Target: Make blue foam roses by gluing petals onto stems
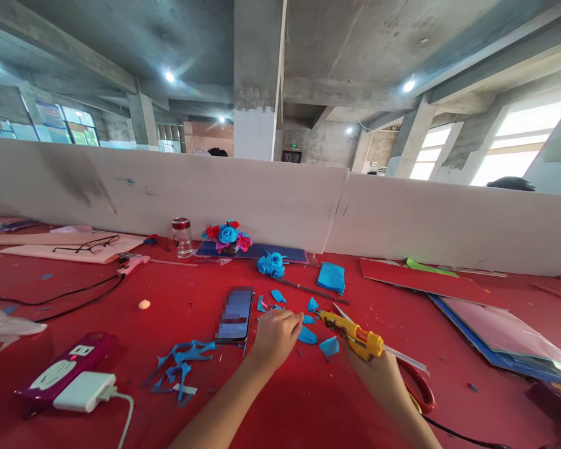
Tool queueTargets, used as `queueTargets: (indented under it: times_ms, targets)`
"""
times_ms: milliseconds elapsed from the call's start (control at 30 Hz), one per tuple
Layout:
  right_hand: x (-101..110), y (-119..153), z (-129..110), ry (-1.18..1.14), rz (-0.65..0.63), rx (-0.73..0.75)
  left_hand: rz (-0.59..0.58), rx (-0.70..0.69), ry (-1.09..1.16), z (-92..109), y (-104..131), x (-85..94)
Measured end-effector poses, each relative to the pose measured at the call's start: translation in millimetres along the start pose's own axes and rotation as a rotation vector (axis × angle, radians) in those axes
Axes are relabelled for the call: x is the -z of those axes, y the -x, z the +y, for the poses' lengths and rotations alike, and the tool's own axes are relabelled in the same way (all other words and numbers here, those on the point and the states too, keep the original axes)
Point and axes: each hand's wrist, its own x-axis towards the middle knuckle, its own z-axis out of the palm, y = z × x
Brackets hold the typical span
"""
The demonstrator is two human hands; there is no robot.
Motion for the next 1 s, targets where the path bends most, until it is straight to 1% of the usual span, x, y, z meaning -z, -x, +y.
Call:
queueTargets:
  times_ms: [133,233,433,600,767,900,1000]
  targets:
    - [-4,0,3,-0.049,-0.027,0.03,0.009,-0.011,-0.015,-1,-1,0.5]
    - [-5,-1,3,-0.046,-0.017,0.022,0.007,-0.015,-0.033,-2,-2,1.6]
    - [0,-1,-4,-0.008,-0.031,0.03,0.0,-0.028,-0.036,-2,-2,2.6]
    - [-1,1,-10,-0.009,0.009,0.035,0.016,-0.018,-0.006,-2,-1,0.3]
    - [-5,3,-4,-0.034,-0.002,0.036,0.031,-0.017,0.002,-2,-1,1.0]
    - [-1,2,-1,-0.028,0.024,0.021,0.06,-0.021,-0.023,-2,-3,2.4]
    - [4,0,-6,-0.004,0.019,0.027,0.073,-0.064,-0.044,-2,-4,2.4]
